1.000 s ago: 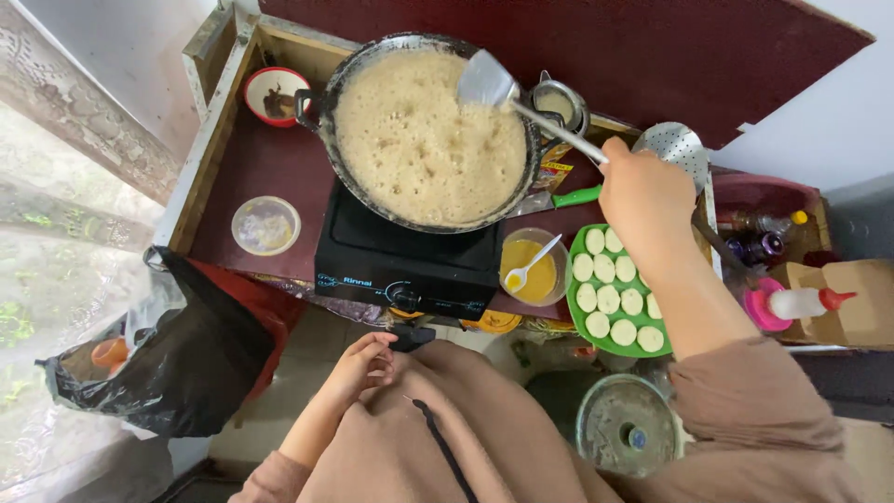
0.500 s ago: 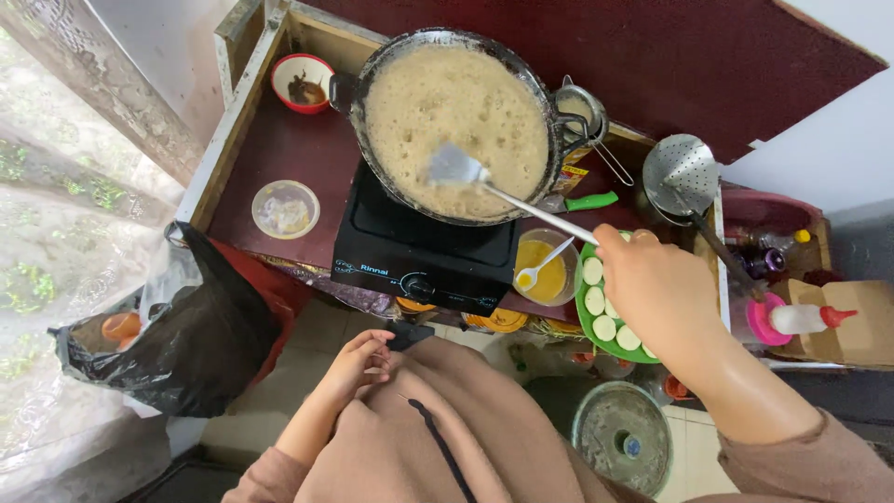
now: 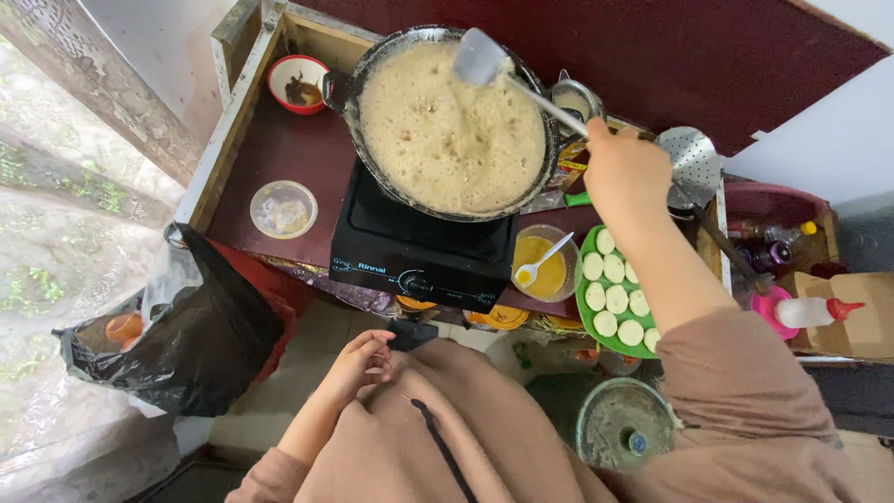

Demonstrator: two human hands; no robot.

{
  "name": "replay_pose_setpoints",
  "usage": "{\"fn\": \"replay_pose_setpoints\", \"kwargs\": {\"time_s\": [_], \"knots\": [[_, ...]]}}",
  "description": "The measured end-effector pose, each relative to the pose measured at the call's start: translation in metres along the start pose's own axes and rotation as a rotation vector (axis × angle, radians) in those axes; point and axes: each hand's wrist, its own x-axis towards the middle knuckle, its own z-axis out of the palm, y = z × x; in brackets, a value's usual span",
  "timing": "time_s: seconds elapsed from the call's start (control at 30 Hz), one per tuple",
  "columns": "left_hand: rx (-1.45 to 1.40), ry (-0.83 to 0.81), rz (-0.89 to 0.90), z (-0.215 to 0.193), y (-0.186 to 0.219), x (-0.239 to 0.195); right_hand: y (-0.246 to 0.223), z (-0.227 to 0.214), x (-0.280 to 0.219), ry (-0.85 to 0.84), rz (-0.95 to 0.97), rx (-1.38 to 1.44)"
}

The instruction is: Stirring a thick mixture in a large pan on a portable stove.

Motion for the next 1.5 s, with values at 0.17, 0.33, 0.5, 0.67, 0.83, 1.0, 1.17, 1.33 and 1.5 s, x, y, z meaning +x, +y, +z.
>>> {"fn": "replay_pose_setpoints", "kwargs": {"time_s": [0.17, 0.33, 0.5, 0.67, 0.83, 1.0, 1.17, 1.33, 1.5], "knots": [[-0.003, -0.002, -0.014, -0.001, -0.001, 0.001, 0.029, 0.001, -0.011, -0.040, 0.008, -0.096], [0.000, -0.018, -0.015, -0.001, -0.006, 0.009, 0.041, -0.019, -0.035, -0.158, 0.036, -0.094], [-0.016, -0.008, -0.099, 0.015, 0.024, -0.018, 0.028, -0.067, -0.053, -0.457, 0.071, -0.180], [-0.024, -0.026, -0.088, 0.009, 0.012, -0.006, 0.022, -0.091, -0.066, -0.499, 0.020, -0.239], [-0.039, -0.025, -0.087, 0.009, 0.013, -0.010, 0.009, -0.113, -0.072, -0.513, -0.010, -0.282], [-0.043, -0.020, -0.089, 0.009, 0.017, -0.016, -0.012, -0.127, -0.069, -0.527, -0.076, -0.264], [-0.077, -0.022, -0.061, 0.002, 0.005, -0.007, -0.034, -0.147, -0.049, -0.576, -0.090, -0.185], [-0.083, 0.006, -0.069, 0.006, 0.021, -0.024, -0.056, -0.185, -0.020, -0.703, -0.016, -0.156], [-0.086, 0.026, -0.060, 0.004, 0.027, -0.031, -0.056, -0.202, 0.001, -0.716, 0.023, -0.196]]}}
